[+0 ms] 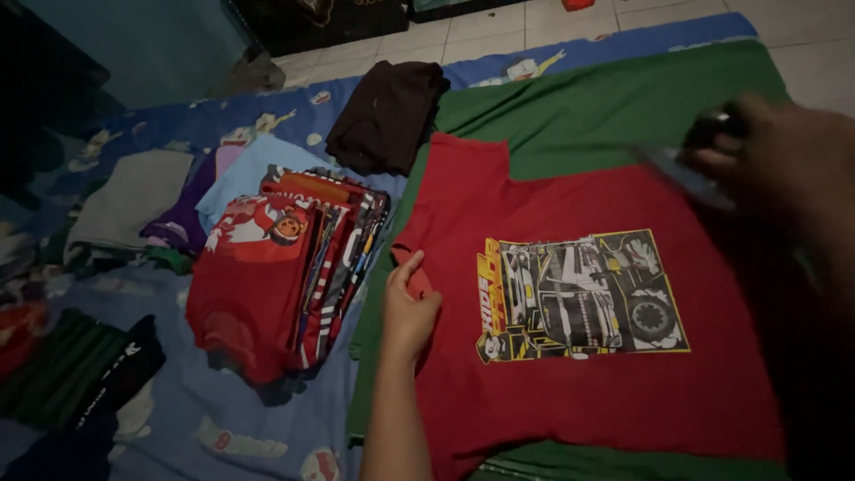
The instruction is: Ironing and folding multiple t-shirts on a bed.
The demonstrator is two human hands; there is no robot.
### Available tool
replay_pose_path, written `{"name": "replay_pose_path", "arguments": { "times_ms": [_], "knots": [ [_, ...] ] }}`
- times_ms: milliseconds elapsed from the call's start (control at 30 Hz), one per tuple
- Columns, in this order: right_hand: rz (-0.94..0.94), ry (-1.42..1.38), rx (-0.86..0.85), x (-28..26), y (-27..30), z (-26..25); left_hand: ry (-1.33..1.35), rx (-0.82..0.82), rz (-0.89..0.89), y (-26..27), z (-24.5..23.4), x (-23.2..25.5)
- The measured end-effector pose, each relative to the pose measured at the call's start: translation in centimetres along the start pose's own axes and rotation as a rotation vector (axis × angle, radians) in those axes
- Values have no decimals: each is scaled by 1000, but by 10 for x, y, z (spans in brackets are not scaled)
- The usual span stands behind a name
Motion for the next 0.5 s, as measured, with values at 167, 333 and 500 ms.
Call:
{"name": "replay_pose_path", "arguments": {
  "times_ms": [167, 333, 500],
  "knots": [
    [1, -242, 14, 4, -12, 61, 128, 25, -147, 15, 4, 37],
    [-165, -272, -85, -59, 21, -43, 326, 91, -350, 15, 4, 14],
    [-389, -429, 162, -155, 43, -153, 537, 98, -139, -7, -5, -8]
  ]
}}
Point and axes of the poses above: each hand's wrist, its own y-axis away from the middle knuckle, its own z-axis out of the palm, x = y × z, the point moved 10 cm from there along -y, towards the middle knuckle, and after that the axes turned 12 degrees about y, right-handed, at the moved point
